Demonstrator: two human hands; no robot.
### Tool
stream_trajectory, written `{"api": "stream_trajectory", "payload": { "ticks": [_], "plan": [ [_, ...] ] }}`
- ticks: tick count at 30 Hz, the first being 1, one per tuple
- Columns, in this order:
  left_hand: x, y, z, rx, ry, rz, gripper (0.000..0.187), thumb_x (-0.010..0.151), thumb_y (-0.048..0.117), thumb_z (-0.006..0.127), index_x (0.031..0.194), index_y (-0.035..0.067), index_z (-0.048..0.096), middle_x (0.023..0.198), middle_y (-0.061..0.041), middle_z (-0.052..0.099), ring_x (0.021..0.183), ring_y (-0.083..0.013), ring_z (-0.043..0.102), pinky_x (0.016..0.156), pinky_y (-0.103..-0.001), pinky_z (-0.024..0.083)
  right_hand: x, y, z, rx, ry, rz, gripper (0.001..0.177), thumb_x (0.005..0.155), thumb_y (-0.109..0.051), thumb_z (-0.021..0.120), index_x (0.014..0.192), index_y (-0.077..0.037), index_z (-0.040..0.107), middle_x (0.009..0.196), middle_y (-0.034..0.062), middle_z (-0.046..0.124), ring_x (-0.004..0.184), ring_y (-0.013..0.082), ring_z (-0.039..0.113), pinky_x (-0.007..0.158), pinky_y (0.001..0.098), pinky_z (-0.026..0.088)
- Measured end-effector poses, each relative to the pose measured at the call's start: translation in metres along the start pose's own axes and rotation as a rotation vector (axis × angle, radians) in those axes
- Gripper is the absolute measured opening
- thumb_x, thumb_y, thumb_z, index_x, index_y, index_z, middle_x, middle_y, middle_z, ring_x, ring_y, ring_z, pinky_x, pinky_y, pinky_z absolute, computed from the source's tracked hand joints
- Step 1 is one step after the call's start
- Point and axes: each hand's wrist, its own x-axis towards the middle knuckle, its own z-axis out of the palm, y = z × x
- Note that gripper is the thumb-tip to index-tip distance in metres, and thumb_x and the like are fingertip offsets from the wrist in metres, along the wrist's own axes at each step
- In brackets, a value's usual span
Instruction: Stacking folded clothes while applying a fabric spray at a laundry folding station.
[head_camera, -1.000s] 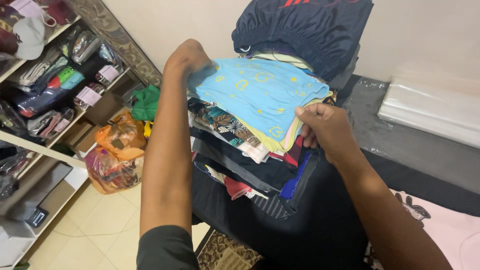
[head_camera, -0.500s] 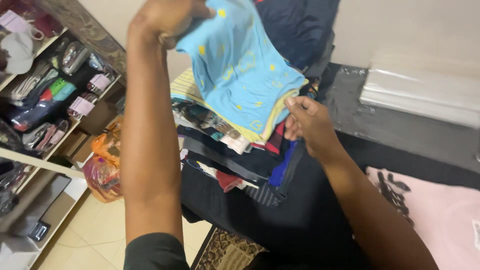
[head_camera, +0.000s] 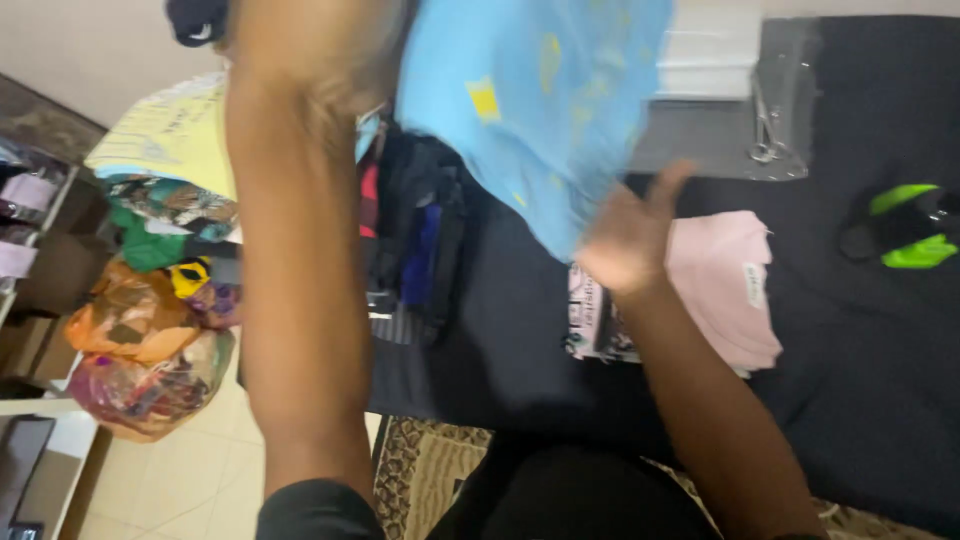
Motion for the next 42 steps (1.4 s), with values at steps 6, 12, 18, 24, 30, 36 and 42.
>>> {"api": "stream_trajectory", "payload": {
  "ticks": [6,12,18,24,30,36,42],
  "plan": [
    [-0.048,-0.085,0.107,-0.255,-0.062,0.089,0.060,0.081,-0.016,0.062,0.139,0.000,0.060,0.149,-0.012,0.057,0.135,-0.0211,0.056,0.115,-0.029,0.044,-0.142,-0.138,-0.063,-0.255,-0.066,-0.162,0.040,0.105,-0.013,0.067,0.139,0.007,0.058,0.124,0.0196,0.072,0.104,0.0279,0.074,0.095,0.0405,0.058],
    [-0.110,-0.197,0.173,-0.298,0.017,-0.179,0.071,0.081,-0.020,0.059,0.148,0.000,0.049,0.166,-0.011,0.034,0.096,-0.0102,0.057,0.078,-0.019,0.048,-0.199,-0.193,-0.063,-0.916,0.860,-0.154,0.047,0.089,-0.006,0.060,0.134,0.005,0.056,0.109,0.0157,0.068,0.084,0.0178,0.067,0.076,0.0256,0.055],
    [-0.140,-0.256,0.195,-0.012,0.050,-0.353,0.075,0.081,-0.009,0.058,0.154,0.004,0.041,0.165,-0.012,0.032,0.137,-0.0237,0.046,0.105,-0.033,0.041,-0.196,-0.173,-0.082,-1.073,0.902,0.127,0.038,0.093,-0.009,0.061,0.130,-0.002,0.058,0.109,0.0206,0.065,0.089,0.0275,0.063,0.084,0.0423,0.051],
    [-0.116,-0.252,0.186,0.172,0.093,-0.291,0.070,0.083,0.004,0.074,0.148,0.012,0.052,0.144,-0.008,0.053,0.073,-0.0101,0.051,0.070,-0.022,0.048,-0.195,-0.154,-0.068,-1.203,0.876,0.043,0.056,0.088,0.003,0.062,0.143,-0.001,0.052,0.105,0.0173,0.067,0.080,0.0215,0.066,0.072,0.0333,0.057],
    [-0.125,-0.259,0.194,0.037,0.111,-0.293,0.076,0.076,-0.014,0.057,0.149,0.005,0.051,0.154,-0.006,0.045,0.078,-0.0101,0.046,0.075,-0.021,0.045,-0.188,-0.146,-0.042,-1.231,0.839,-0.031,0.063,0.086,0.008,0.061,0.147,-0.002,0.048,0.109,0.0182,0.068,0.085,0.0224,0.066,0.078,0.0346,0.057],
    [-0.132,-0.290,0.199,0.102,0.204,-0.241,0.074,0.077,-0.009,0.068,0.149,0.005,0.053,0.148,-0.016,0.052,0.079,-0.0140,0.056,0.072,-0.028,0.053,-0.206,-0.144,-0.076,-1.391,0.902,-0.166,0.096,0.085,0.007,0.073,0.166,-0.005,0.024,0.128,0.0198,0.059,0.106,0.0369,0.065,0.079,0.0507,0.058],
    [-0.120,-0.281,0.195,0.128,0.168,-0.233,0.072,0.080,-0.010,0.065,0.150,0.002,0.050,0.151,-0.016,0.051,0.081,-0.0143,0.055,0.075,-0.030,0.053,-0.206,-0.152,-0.083,-1.451,0.883,-0.235,0.101,0.085,0.007,0.076,0.169,-0.007,0.020,0.113,0.0162,0.061,0.088,0.0292,0.069,0.064,0.0435,0.060]
  ]
}}
